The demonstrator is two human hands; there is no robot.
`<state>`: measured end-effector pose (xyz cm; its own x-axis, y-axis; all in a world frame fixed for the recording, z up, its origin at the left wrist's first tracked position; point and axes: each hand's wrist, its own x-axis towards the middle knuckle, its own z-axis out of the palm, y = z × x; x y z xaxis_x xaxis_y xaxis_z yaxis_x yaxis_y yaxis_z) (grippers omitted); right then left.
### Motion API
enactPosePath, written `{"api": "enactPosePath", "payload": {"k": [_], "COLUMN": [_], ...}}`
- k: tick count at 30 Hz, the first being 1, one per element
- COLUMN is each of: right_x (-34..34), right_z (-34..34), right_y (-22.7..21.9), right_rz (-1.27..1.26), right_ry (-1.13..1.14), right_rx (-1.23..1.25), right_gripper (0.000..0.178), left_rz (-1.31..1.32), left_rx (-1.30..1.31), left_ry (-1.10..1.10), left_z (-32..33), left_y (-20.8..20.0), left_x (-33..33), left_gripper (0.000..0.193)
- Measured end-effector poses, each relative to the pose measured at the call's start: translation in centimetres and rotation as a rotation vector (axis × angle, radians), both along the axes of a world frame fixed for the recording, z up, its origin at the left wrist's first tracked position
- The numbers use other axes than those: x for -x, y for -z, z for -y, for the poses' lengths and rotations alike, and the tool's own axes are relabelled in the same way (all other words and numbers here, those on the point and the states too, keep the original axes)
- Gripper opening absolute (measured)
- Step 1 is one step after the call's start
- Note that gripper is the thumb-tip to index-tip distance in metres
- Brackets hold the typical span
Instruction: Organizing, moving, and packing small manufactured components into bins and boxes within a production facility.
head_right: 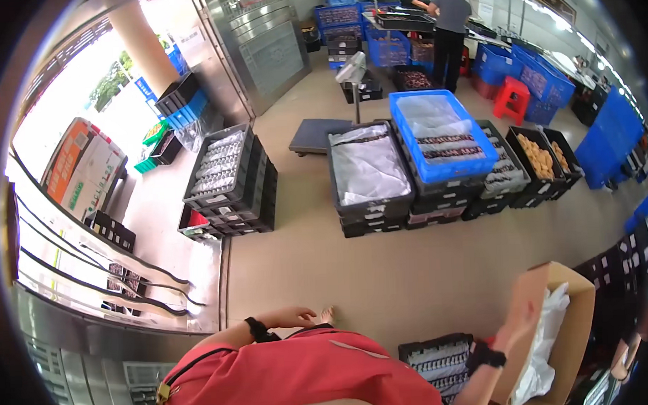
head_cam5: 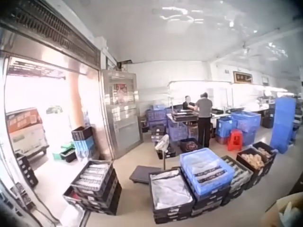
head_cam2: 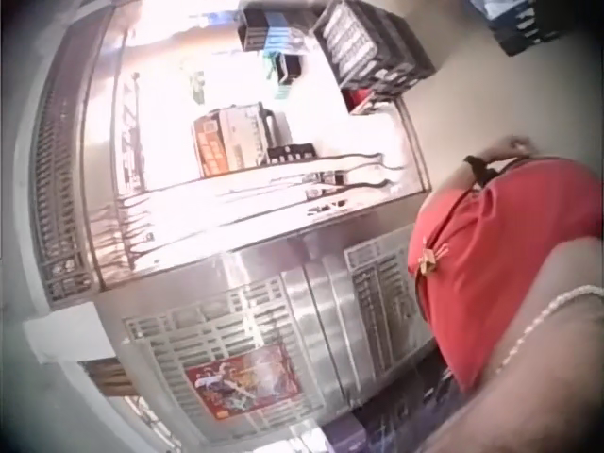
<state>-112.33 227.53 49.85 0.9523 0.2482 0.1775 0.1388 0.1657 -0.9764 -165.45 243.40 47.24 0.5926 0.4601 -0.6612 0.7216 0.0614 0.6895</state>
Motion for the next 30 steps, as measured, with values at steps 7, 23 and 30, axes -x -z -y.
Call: {"api": "enactPosePath", "payload": {"k": [7,23,30], "right_x": [21.8,5.4,8.4], "right_z": [-25.0,-32.7,-59.5], "right_y": [4.3,29.9,23.5], "right_rz": [0.192,-0.536,-0.675], "right_ry": [-1.028,-0.653,-0.834], "right_rx": [0.642,1.055,0.700], "right_gripper": [0.035,0.015,0.015], "left_rz": [-0.108,0.228,0.682], "left_rx": [-0.201,-0.142,-0.731], "left_ry": [-0.470,-0.295,0.002], "left_z": [-7.9,-30.5,-42.2], "left_y": [-2.1,-11.2,-29.0], "left_x": [13.6,12.1,8.9], "left_gripper": [0.051,0.044,0.054]}}
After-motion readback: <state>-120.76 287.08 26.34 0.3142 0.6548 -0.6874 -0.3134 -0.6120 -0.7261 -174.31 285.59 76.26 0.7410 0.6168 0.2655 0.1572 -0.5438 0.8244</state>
